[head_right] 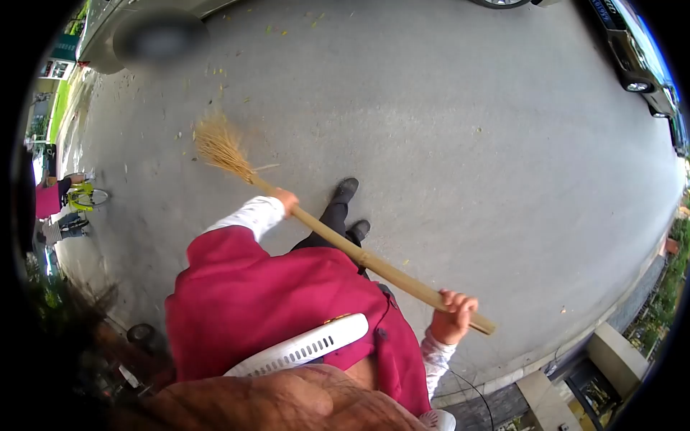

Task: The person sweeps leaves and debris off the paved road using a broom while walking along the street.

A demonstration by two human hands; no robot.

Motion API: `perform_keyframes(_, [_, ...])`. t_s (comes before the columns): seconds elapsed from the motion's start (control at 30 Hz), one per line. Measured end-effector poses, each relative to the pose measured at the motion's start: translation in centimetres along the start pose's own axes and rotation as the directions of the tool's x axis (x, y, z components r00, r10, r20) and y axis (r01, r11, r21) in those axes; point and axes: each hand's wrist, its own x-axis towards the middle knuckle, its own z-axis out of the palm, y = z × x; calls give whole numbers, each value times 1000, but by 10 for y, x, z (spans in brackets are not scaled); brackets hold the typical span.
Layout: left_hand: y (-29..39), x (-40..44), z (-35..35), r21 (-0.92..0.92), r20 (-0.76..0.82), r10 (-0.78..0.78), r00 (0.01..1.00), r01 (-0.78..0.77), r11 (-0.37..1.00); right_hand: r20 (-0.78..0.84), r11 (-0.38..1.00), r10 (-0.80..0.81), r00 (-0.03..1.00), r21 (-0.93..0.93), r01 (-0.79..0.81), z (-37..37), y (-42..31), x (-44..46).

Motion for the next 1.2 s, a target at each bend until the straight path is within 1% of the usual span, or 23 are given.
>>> perform_keyframes(0.07, [-3,-12,-20,66,-180,-1,984,14,998,-26,998,-67,997,12,67,-11,5,-21])
perform_keyframes(0.13, [39,5,-41,125,-327,125,937,-88,988,-145,984,-163,976,45,171,-49,-19,-53])
perform_keyframes(0.2, [144,-8,33,198,-339,300,891,-244,949,-233,932,-349,908,18,363,-135,-46,-200])
perform_keyframes(0.23, [200,-19,71,203,-390,444,807,-395,896,-309,898,-408,859,33,438,-164,-66,-284])
perform_keyframes(0.27, [260,-36,100,177,-377,551,745,-526,832,-392,828,-537,747,-73,556,-183,-80,-366])
perform_keyframes(0.3, [275,2,0,227,-355,646,675,-608,761,-330,776,-628,705,-208,595,-118,-116,-317])
perform_keyframes(0.33, [297,67,-41,241,-384,726,570,-697,675,-492,622,-772,403,-453,639,-112,-115,-292])
perform_keyframes(0.37, [317,91,-87,260,-314,801,509,-766,589,-474,507,-844,251,-554,660,-74,-119,-268])
perform_keyframes(0.4, [352,132,-120,277,-340,875,346,-852,444,-443,392,-892,91,-655,646,-35,-122,-244])
perform_keyframes(0.43, [397,145,-116,247,-403,879,254,-894,372,-337,319,-933,126,-612,724,-5,-123,-239])
perform_keyframes(0.5, [475,136,-81,181,-334,928,167,-955,237,-26,182,-982,188,-422,888,-31,-113,-307])
perform_keyframes(0.57, [533,139,-46,313,-109,972,209,-921,233,-82,70,-996,34,-499,864,-42,-82,-338])
perform_keyframes(0.63, [494,130,-54,318,28,951,308,-905,284,-341,90,-866,-367,-827,555,73,-33,-313])
perform_keyframes(0.67, [489,157,-73,323,81,928,363,-890,320,-234,78,-941,-244,-852,517,82,-30,-272])
perform_keyframes(0.7, [480,158,-82,296,88,919,385,-891,345,67,-89,-916,-395,-995,37,71,-34,-252])
perform_keyframes(0.73, [465,168,-81,292,69,907,416,-878,380,75,-100,-925,-373,-994,47,61,-28,-247])
perform_keyframes(0.83, [331,224,-106,223,-58,847,528,-820,527,-360,237,-927,-104,-777,583,53,11,-203])
perform_keyframes(0.9, [224,248,-156,110,-354,780,517,-805,583,-182,195,-979,94,-687,700,70,28,-127])
perform_keyframes(0.93, [173,254,-191,37,-392,698,599,-748,663,-611,583,-769,187,-551,597,153,30,-56])
perform_keyframes(1.0, [70,278,-232,-18,-646,441,623,-590,807,-565,672,-730,384,-496,550,200,46,40])
perform_keyframes(1.1, [-106,253,-277,-192,-675,132,726,-345,919,-363,858,-510,780,-144,494,279,79,161])
perform_keyframes(1.13, [-165,244,-265,-239,-753,-48,656,-205,949,-231,899,-438,869,-111,424,312,102,191])
perform_keyframes(1.2, [-303,192,-258,-237,-655,-129,745,-39,971,24,973,-223,974,-57,224,370,164,247])
